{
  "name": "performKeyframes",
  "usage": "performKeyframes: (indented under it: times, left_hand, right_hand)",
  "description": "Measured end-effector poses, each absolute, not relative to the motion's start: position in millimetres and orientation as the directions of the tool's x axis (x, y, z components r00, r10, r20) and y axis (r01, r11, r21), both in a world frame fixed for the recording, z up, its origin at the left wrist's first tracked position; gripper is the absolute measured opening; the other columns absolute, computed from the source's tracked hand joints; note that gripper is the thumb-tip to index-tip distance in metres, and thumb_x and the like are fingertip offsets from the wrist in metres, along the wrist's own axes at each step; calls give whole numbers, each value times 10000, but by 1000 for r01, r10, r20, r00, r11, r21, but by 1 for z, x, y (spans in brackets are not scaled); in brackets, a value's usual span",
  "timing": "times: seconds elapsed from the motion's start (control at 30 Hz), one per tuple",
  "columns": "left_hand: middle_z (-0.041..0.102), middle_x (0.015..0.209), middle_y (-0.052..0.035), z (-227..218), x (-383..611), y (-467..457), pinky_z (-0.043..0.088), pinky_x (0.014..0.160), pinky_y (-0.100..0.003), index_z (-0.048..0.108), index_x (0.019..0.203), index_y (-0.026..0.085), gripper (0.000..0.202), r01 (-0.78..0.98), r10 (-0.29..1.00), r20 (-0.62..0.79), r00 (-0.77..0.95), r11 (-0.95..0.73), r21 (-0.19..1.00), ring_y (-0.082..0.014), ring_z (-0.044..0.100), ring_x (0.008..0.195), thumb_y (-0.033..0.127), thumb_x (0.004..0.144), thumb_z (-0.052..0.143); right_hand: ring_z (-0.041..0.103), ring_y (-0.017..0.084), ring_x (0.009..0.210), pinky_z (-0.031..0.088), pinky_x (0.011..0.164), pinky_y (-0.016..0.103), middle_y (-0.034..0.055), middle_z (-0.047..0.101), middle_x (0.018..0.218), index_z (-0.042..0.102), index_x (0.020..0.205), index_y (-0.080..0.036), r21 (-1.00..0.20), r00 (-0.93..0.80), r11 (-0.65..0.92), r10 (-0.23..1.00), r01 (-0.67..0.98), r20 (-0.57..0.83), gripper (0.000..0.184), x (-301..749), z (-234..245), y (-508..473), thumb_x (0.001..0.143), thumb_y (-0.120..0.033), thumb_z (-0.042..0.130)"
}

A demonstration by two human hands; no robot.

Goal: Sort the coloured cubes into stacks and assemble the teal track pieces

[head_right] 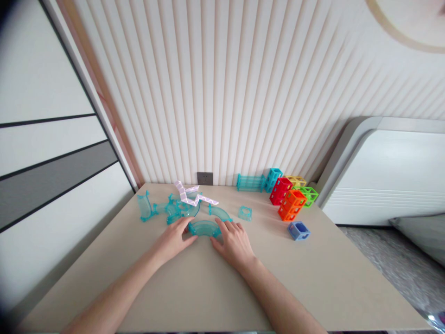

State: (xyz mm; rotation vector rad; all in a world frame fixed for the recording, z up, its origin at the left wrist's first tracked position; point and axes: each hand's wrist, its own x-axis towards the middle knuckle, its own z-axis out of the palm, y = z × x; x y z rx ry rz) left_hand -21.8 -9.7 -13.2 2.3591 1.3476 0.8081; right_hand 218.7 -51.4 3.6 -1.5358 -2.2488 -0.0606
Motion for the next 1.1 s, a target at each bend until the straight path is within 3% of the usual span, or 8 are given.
performKeyframes:
  times: [0.27, 0.4, 0.53, 0.77, 0.97, 1.1]
  left_hand:
    - [681, 1140, -98, -12, -20, -11, 578, 890, -402, 567, 1215, 213, 424, 715, 870, 316, 378, -491, 498, -279, 697, 1025, 252, 814, 699]
    - [684, 1106, -83, -14, -21, -10, 578, 879, -388, 571, 1205, 224, 414, 716, 870, 327, 369, -491, 497, -269, 697, 1013, 265, 814, 702]
    - [678, 1097, -88, -16, -23, -9, 584, 853, -374, 568, 1215, 209, 417, 717, 868, 317, 383, -496, 491, -261, 693, 1003, 284, 826, 696]
    - [680, 1068, -62, -15, -23, -9, 580, 839, -351, 583, 1199, 227, 405, 705, 862, 332, 382, -504, 499, -236, 692, 959, 286, 818, 707]
    - [676, 1065, -73, -14, -23, -10, 573, 844, -360, 582, 1157, 208, 352, 700, 859, 323, 397, -511, 499, -236, 686, 947, 276, 828, 688]
    - [670, 1057, -66, -13, -23, -10, 571, 833, -354, 582, 1104, 215, 290, 690, 854, 322, 409, -520, 504, -232, 681, 947, 272, 835, 674]
  right_hand:
    - [691, 308, 957, 501, 860, 423, 133, 741, 1052, 528, 1387, -176, -147, -282, 355, 886, 923, 367, 531, 216, -3, -53, 918, -398, 640]
    - [675, 305, 978, 502, 874, 433, 133, 732, 1048, 548, 1359, -165, -236, -229, 344, 884, 909, 408, 501, 225, 5, -49, 960, -467, 568]
    - [637, 282, 1048, 496, 937, 432, 120, 705, 1117, 630, 1255, -196, -326, -170, 339, 876, 882, 452, 346, 239, 5, -40, 1006, -381, 476]
    - [617, 262, 1087, 484, 982, 421, 129, 665, 1177, 700, 1181, -197, -352, -149, 299, 907, 887, 394, 366, 246, -3, -30, 1035, -305, 382]
    - [635, 263, 1105, 469, 978, 379, 99, 695, 1158, 663, 1161, -211, -321, -137, 226, 951, 920, 278, 261, 246, -1, -31, 937, -315, 580]
    - [641, 288, 1091, 469, 936, 383, 96, 714, 1107, 636, 1081, -215, -306, -91, 164, 967, 938, 238, 202, 245, 2, -32, 903, -308, 619]
